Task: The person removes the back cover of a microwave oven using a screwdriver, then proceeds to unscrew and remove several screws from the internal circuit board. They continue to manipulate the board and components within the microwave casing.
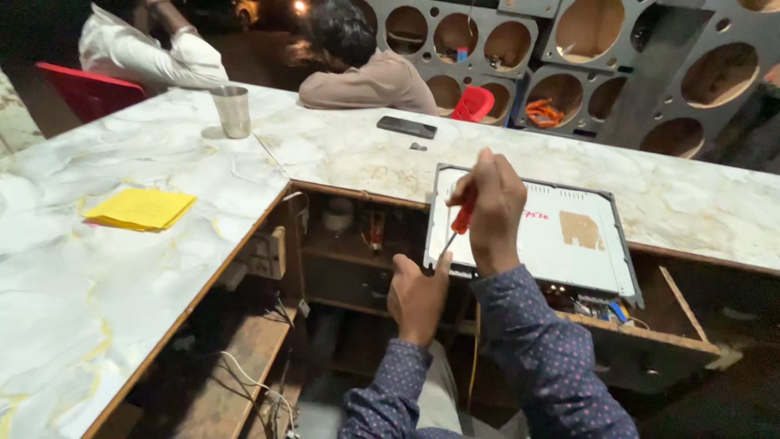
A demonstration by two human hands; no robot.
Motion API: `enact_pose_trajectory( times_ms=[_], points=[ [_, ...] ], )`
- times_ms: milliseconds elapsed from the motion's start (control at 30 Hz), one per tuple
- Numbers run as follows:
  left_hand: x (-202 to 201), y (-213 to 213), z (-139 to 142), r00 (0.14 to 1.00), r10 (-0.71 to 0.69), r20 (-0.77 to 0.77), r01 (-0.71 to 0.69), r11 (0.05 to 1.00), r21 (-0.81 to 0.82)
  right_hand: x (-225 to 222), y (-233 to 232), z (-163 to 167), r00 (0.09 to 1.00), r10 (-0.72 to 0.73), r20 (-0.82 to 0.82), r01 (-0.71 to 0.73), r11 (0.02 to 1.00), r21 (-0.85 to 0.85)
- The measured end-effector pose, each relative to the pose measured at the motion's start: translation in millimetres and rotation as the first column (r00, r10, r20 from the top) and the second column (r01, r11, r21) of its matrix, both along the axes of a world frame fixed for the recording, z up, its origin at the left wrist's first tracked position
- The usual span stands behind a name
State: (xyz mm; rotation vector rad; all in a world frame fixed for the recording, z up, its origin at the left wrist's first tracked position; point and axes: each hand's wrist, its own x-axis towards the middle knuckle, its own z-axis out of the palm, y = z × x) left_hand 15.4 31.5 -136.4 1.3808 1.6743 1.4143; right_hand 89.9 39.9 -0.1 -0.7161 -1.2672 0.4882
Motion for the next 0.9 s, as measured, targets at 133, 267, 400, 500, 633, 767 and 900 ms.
enact_pose_trajectory(
  times_ms=[133, 267, 400, 500, 633, 767, 900],
  points=[
    [9, 16, -8, 0.997, -0.054, 0.053, 0.063, 0.98, -0.189, -12, 8, -5, 0.995, -0.096, 0.009, 0.096, 0.995, -0.003],
    [12, 21, -14, 0.963, -0.127, 0.238, 0.164, 0.977, -0.139, -17, 10, -6, 0.842, -0.478, 0.251, 0.409, 0.868, 0.281],
    [9, 15, -12, 0.929, -0.184, 0.322, 0.234, 0.964, -0.123, -9, 13, 2, 0.945, 0.303, 0.125, -0.291, 0.951, -0.103],
    [6, 13, -6, 0.93, -0.201, 0.308, 0.239, 0.967, -0.089, -15, 15, -4, 0.99, 0.073, 0.117, -0.068, 0.997, -0.041],
    [-1, 10, -1, 0.963, -0.19, 0.194, 0.205, 0.976, -0.065, -16, 18, -4, 0.997, -0.007, 0.078, 0.0, 0.996, 0.087],
    [-6, 3, 0, 0.982, -0.157, 0.104, 0.161, 0.987, -0.027, -2, 19, 3, 0.909, 0.405, 0.099, -0.397, 0.913, -0.089],
    [-5, 5, 4, 0.997, -0.068, -0.036, 0.076, 0.777, 0.625, 0, 26, -2, 0.999, 0.028, -0.044, -0.025, 0.997, 0.068]
  ],
)
